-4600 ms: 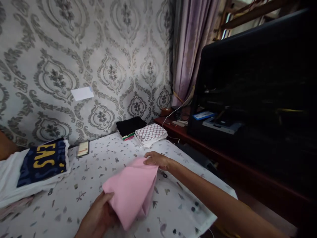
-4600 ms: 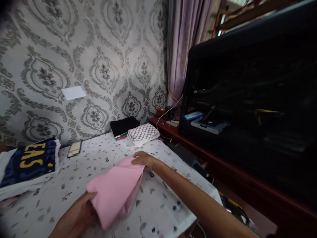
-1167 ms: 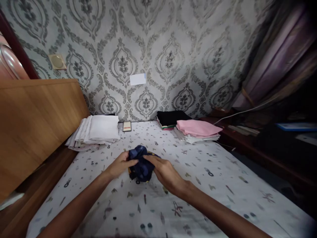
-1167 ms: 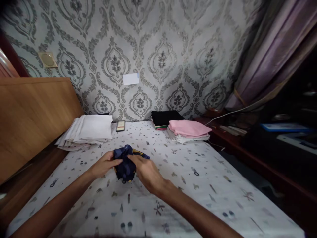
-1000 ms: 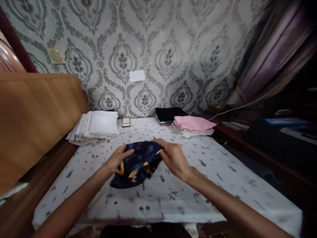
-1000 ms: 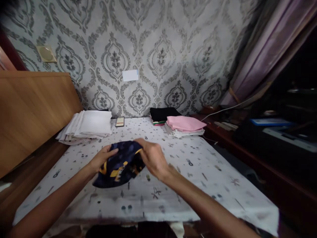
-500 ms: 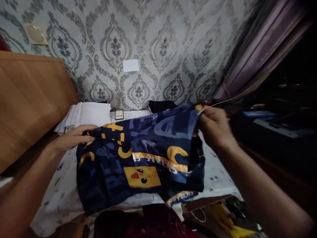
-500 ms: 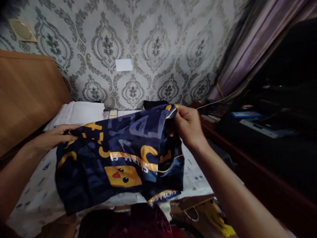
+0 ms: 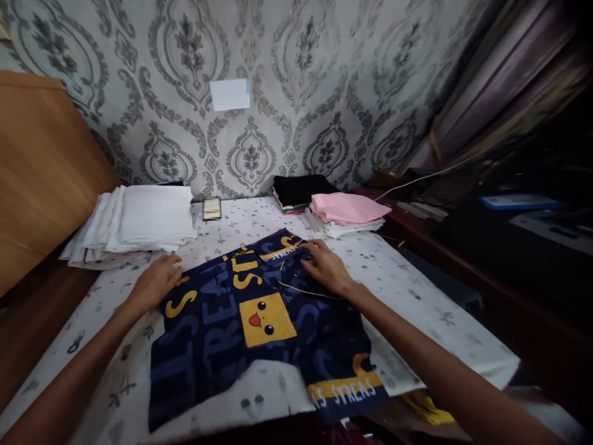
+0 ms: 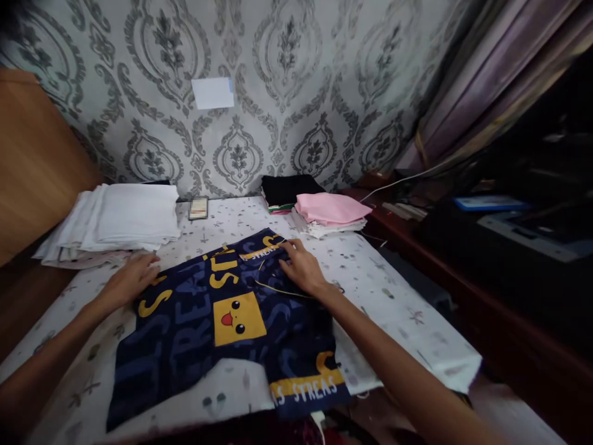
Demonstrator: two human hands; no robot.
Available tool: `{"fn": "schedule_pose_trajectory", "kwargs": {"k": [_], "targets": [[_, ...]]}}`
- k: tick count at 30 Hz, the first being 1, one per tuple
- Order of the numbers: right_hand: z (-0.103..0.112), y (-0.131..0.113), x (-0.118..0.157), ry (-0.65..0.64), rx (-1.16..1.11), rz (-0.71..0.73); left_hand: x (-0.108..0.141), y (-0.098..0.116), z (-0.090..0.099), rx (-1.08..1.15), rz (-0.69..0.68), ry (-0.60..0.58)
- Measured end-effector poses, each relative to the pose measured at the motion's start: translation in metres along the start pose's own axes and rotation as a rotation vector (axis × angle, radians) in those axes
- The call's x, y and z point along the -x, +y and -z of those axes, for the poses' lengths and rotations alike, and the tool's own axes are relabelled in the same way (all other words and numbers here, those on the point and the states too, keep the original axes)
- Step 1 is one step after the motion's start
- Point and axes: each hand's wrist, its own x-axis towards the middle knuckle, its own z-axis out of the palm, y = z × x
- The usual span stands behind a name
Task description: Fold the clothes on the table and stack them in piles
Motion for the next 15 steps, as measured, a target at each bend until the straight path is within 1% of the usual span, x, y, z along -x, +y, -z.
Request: {"fn": "schedule_pose_trajectory", "kwargs": {"k": [3,5,7,8,10,12,13,15], "targets": [[-0.004,-0.011,-0.020,-0.095,0.113,0.136,-0.007,0.006,-0.004,-0.109,0.044,-0.088],[-0.007,-0.017,-0.033,-0.182,0.183,0.189,-0.010,0.003,-0.004,-0.097,0.035,-0.169],[-0.008,-0.021,-0.044,-0.229,0.227,0.183,-0.011,-0.003,-0.001,-0.055,0.027,-0.251],[-0.009,-0.022,-0.048,-0.233,0.229,0.167,-0.012,-0.008,0.001,-0.041,0.027,-0.288],[-0.008,-0.023,-0.057,-0.194,0.139,0.120,-0.016,-0.017,0.006,-0.020,0.031,-0.321],[-0.008,-0.021,-0.070,-0.106,-0.070,0.055,-0.024,-0.025,0.014,0.038,0.031,-0.296],[-0.008,-0.021,-0.078,-0.060,-0.177,0.020,-0.029,-0.029,0.019,0.072,0.037,-0.255],[-0.008,-0.023,-0.101,0.010,-0.334,-0.041,-0.040,-0.032,0.030,0.096,0.070,-0.136]]}}
